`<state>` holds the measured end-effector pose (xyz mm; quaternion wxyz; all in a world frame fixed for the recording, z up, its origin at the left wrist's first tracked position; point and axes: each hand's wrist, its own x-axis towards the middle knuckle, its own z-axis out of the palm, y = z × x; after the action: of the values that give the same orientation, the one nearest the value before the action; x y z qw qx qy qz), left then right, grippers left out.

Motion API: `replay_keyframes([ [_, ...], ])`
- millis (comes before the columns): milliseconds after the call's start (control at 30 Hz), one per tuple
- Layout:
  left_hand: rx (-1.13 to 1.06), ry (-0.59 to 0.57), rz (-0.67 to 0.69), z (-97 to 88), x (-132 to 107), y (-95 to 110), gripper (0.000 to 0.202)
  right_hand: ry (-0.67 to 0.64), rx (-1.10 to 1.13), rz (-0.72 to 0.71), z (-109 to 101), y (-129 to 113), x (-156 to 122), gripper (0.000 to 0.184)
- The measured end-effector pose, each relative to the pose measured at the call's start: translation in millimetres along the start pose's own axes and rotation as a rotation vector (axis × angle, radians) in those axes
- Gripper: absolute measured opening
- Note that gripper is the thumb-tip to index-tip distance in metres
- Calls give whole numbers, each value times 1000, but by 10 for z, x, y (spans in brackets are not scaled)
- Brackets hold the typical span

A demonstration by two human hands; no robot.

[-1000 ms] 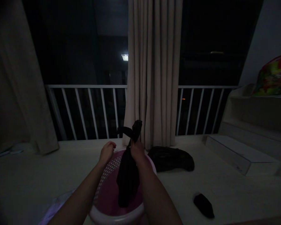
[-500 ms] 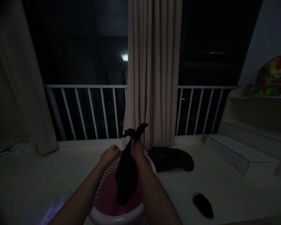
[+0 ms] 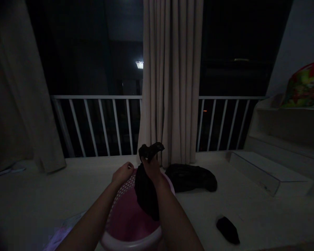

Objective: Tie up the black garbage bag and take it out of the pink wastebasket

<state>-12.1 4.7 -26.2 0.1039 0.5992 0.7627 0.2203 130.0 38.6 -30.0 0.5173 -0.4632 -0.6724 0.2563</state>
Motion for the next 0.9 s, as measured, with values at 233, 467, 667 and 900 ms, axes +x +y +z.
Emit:
replay_keyframes([
  [233, -8, 2, 3, -8, -27, 5, 21, 26, 78, -90, 38, 100, 12, 47],
  [467, -8, -7, -8, -33, -44, 28, 22, 133, -31, -11, -28, 66, 28, 53],
  [667, 3, -8, -1, -49, -48, 35, 23, 96, -81, 49, -61, -14, 10, 58],
  [900, 16, -8, 21, -23, -27, 25, 28, 27, -68, -39, -26, 67, 13, 48],
])
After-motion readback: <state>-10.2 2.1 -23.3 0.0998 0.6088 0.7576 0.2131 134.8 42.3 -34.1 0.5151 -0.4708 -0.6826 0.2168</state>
